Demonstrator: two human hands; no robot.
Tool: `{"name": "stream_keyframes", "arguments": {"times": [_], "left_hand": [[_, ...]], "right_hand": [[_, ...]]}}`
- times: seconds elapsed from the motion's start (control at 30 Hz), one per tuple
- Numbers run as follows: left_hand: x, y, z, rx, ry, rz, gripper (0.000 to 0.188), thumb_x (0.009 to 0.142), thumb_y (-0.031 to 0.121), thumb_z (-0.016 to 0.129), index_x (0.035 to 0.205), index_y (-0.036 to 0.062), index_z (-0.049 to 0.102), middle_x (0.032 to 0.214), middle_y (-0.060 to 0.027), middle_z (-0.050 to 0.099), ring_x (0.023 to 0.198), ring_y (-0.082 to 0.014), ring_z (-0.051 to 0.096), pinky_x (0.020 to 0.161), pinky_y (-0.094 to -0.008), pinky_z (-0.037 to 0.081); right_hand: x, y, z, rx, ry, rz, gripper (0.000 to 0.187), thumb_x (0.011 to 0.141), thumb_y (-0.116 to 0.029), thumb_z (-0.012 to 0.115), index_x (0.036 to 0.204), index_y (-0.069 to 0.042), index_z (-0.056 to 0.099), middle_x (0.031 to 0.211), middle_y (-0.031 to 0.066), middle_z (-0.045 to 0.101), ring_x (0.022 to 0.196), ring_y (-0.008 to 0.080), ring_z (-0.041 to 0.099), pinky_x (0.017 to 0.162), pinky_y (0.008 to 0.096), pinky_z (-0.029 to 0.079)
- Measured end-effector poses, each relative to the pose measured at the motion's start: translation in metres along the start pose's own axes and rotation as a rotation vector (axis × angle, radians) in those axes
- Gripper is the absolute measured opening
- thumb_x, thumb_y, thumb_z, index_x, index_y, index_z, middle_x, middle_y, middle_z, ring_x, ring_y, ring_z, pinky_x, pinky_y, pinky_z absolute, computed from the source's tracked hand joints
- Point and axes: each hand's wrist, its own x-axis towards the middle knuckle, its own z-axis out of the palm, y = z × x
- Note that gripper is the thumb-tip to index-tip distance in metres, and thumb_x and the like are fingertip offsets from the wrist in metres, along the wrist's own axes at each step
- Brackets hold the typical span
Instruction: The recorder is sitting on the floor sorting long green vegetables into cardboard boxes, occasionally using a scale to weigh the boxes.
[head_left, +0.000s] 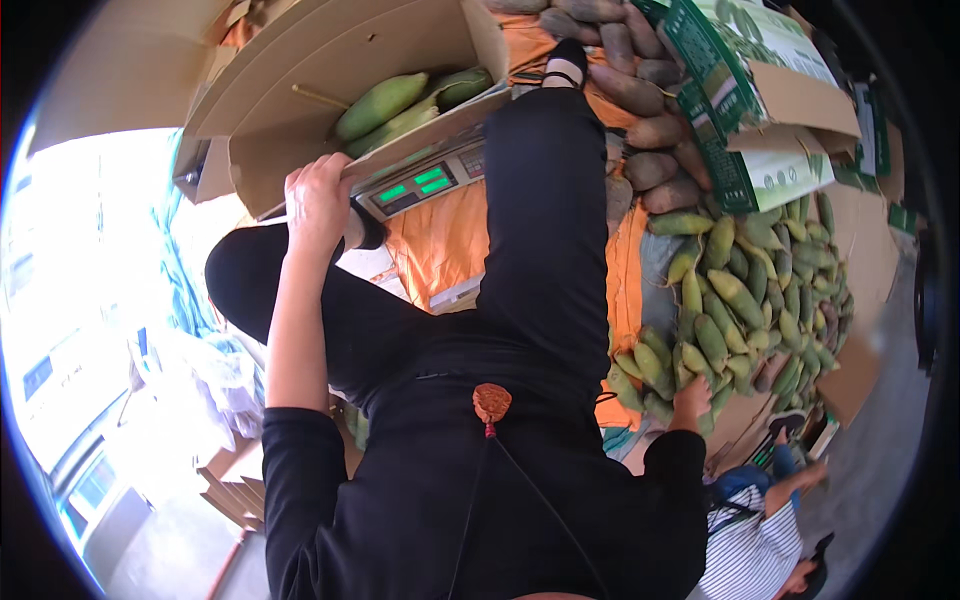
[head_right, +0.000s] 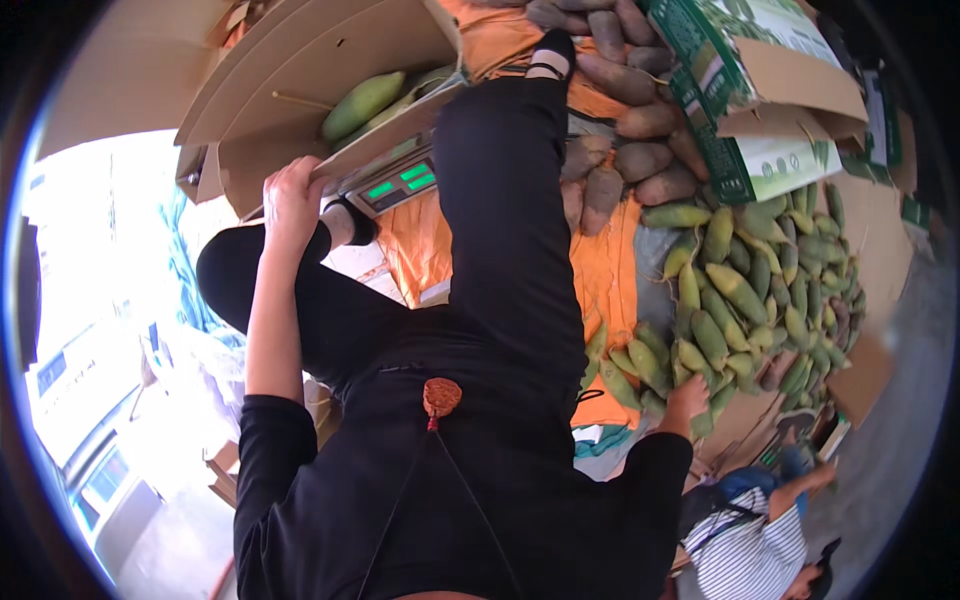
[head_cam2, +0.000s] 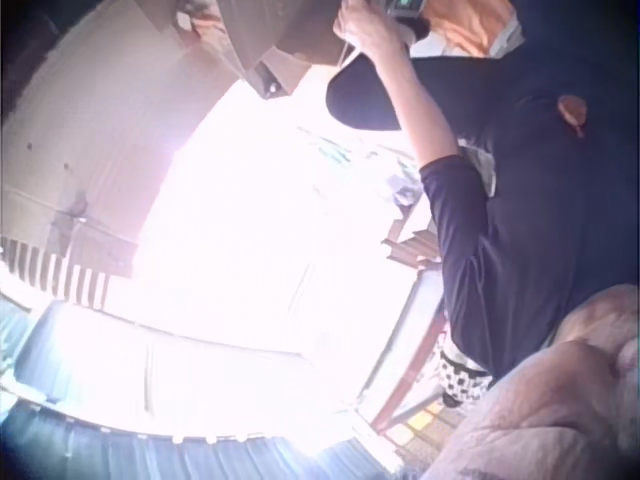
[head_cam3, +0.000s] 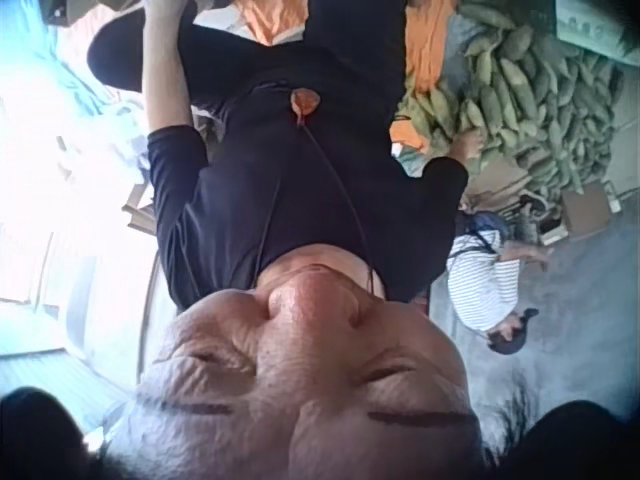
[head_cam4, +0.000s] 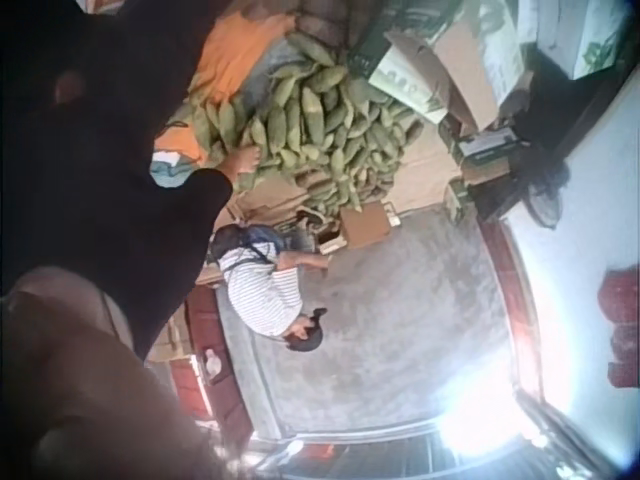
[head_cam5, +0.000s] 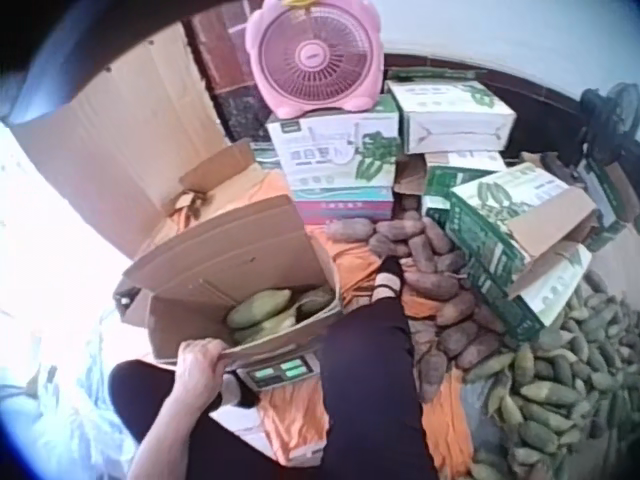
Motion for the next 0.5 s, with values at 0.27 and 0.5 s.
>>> {"name": "stream_keyframes", "arguments": {"times": [0.27, 0.5], "left_hand": [[0.001, 0.000, 0.001, -0.003, 0.025, -0.016, 0.011, 0.077, 0.009, 0.063, 0.088, 0.0075, 0.062, 0.085, -0.0090, 0.064, 0.087, -0.0285, 0.061, 0.081, -0.0420, 0.043], [-0.001, -0.001, 0.002, 0.010, 0.017, -0.037, 0.013, 0.076, 0.008, 0.064, 0.088, 0.0078, 0.062, 0.086, -0.0084, 0.064, 0.088, -0.0275, 0.061, 0.082, -0.0412, 0.043]], "right_hand": [[-0.003, -0.006, 0.013, -0.216, -0.023, -0.143, 0.027, 0.091, -0.021, 0.051, 0.117, -0.017, 0.054, 0.118, 0.0021, 0.053, 0.114, 0.0224, 0.049, 0.088, 0.0454, 0.044], [-0.008, -0.004, -0.018, -0.170, -0.057, -0.262, 0.048, 0.081, -0.029, 0.067, 0.124, -0.019, 0.049, 0.122, 0.0045, 0.054, 0.117, 0.0254, 0.050, 0.091, 0.0466, 0.044]]}}
